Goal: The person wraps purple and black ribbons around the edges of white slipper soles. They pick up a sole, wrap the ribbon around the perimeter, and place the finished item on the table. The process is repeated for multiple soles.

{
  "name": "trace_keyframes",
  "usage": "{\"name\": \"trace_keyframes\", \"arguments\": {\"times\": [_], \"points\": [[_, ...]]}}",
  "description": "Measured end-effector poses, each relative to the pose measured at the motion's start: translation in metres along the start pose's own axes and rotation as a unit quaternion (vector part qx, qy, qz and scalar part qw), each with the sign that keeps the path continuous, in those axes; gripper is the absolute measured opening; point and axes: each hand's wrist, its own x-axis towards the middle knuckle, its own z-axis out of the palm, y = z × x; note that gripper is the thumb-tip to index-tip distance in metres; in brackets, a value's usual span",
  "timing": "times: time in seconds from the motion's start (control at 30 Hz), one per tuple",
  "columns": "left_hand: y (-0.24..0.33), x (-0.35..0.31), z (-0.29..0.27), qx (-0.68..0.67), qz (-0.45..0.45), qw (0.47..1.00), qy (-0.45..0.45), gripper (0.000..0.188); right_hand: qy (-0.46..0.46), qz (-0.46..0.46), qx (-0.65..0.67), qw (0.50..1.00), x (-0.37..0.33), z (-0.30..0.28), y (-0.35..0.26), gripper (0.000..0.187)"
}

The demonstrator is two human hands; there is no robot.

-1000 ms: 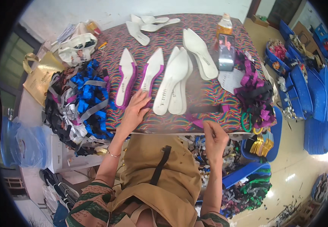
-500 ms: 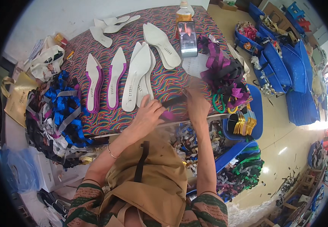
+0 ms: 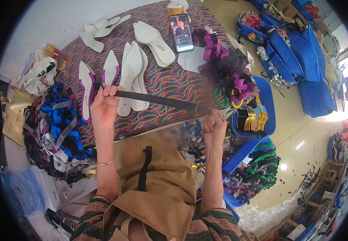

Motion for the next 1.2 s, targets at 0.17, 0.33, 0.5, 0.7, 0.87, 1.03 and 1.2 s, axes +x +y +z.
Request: {"name": "trace_keyframes", "arguments": {"times": [0.17, 0.33, 0.5, 0.7, 0.87, 1.03, 1.2], "points": [[-0.005, -0.012, -0.001, -0.014, -0.041, 0.999, -0.013, 0.007, 0.048, -0.021, -0.006, 0.999, -0.017, -0.029, 0.001, 0.014], [0.010, -0.017, -0.005, -0.071, -0.031, 0.997, -0.004, 0.009, 0.088, -0.032, 0.001, 0.996, -0.026, -0.029, -0.004, 0.013], [0.028, -0.022, -0.004, -0.006, 0.017, 1.000, 0.013, 0.010, 0.116, -0.043, -0.008, 0.992, -0.029, -0.030, -0.002, 0.015], [0.008, -0.027, 0.013, 0.179, -0.010, 0.984, 0.015, 0.013, 0.046, -0.003, -0.047, 0.998, -0.032, -0.019, -0.005, 0.009], [0.005, -0.017, 0.024, 0.232, 0.031, 0.968, 0.095, 0.014, 0.041, 0.037, -0.033, 0.998, -0.046, -0.001, 0.002, 0.023], [0.000, -0.007, 0.017, 0.215, 0.047, 0.969, 0.110, 0.012, 0.030, 0.138, 0.107, 0.984, -0.048, -0.008, 0.016, 0.028], [-0.009, -0.010, 0.016, 0.276, 0.075, 0.951, 0.118, 0.006, 0.068, 0.139, 0.116, 0.981, -0.052, -0.023, 0.017, 0.024]]}}
